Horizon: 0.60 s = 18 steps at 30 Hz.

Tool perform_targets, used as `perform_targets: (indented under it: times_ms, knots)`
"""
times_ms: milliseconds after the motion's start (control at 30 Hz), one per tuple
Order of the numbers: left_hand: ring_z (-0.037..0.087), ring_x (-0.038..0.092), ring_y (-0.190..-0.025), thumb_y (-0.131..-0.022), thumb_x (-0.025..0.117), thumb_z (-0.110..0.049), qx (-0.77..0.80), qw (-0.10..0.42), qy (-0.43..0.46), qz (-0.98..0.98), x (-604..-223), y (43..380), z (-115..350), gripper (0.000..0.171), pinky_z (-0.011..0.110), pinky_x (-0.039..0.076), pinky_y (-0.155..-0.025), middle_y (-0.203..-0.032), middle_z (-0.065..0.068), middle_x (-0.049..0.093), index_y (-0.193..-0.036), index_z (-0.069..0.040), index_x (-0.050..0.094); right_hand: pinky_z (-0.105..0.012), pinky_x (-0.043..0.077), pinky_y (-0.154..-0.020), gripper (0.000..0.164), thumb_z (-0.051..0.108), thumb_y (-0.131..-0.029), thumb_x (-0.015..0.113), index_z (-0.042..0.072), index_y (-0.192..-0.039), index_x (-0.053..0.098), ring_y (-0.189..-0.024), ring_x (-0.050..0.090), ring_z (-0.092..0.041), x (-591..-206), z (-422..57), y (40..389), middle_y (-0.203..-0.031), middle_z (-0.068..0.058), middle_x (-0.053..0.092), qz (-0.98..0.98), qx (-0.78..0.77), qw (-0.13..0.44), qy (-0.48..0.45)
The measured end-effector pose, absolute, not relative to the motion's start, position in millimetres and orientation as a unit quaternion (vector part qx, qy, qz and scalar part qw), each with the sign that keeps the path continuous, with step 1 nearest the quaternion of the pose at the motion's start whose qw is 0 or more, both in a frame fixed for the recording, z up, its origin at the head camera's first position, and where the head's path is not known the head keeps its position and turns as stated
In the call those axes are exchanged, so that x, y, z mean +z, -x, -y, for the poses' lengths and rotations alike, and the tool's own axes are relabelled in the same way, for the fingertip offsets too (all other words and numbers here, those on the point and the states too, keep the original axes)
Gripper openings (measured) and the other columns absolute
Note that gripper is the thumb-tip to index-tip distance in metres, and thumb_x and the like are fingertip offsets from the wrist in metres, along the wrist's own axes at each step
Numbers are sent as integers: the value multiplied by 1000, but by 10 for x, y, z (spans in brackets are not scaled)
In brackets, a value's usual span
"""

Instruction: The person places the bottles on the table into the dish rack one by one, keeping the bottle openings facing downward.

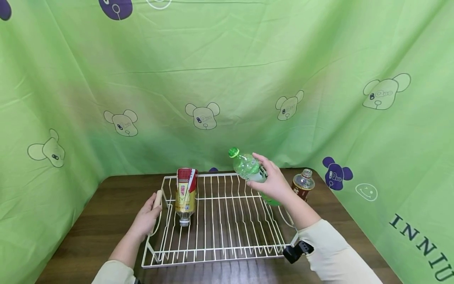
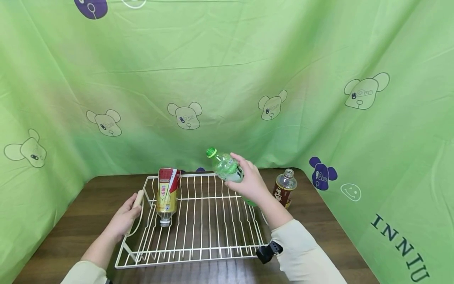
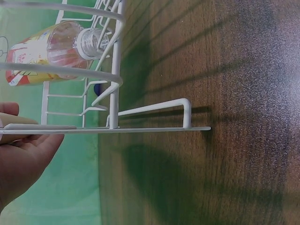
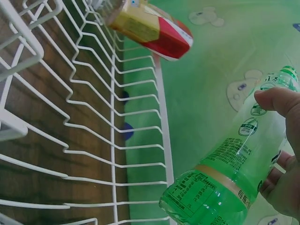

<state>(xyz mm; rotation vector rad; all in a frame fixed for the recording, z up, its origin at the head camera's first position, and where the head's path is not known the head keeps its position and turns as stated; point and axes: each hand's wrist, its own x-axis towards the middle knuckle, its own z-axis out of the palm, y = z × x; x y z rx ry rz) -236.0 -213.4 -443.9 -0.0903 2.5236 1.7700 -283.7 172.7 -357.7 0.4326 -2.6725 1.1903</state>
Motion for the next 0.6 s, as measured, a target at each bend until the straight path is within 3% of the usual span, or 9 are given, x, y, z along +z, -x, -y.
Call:
perform_targets:
  times_ms: [433, 600]
  knots:
    - [44, 12, -147, -101, 39, -7, 559, 24, 33, -828, -4401, 2347, 2123, 64, 55, 13, -120, -160, 30, 8, -154, 6, 5, -67, 38, -103, 89, 23, -74, 80, 25, -151, 36, -131, 43, -43, -3671, -1524, 2858, -141, -21, 48, 909, 367, 60, -188]
    - [44, 20, -145, -100, 43, -7, 536, 15, 32, -844, -4363, 2351, 2119, 66, 54, 18, -120, -158, 32, 14, -154, 7, 8, -63, 42, -100, 89, 23, -75, 80, 26, -151, 35, -132, 43, -41, -3684, -1463, 2849, -142, -20, 47, 911, 359, 43, -198]
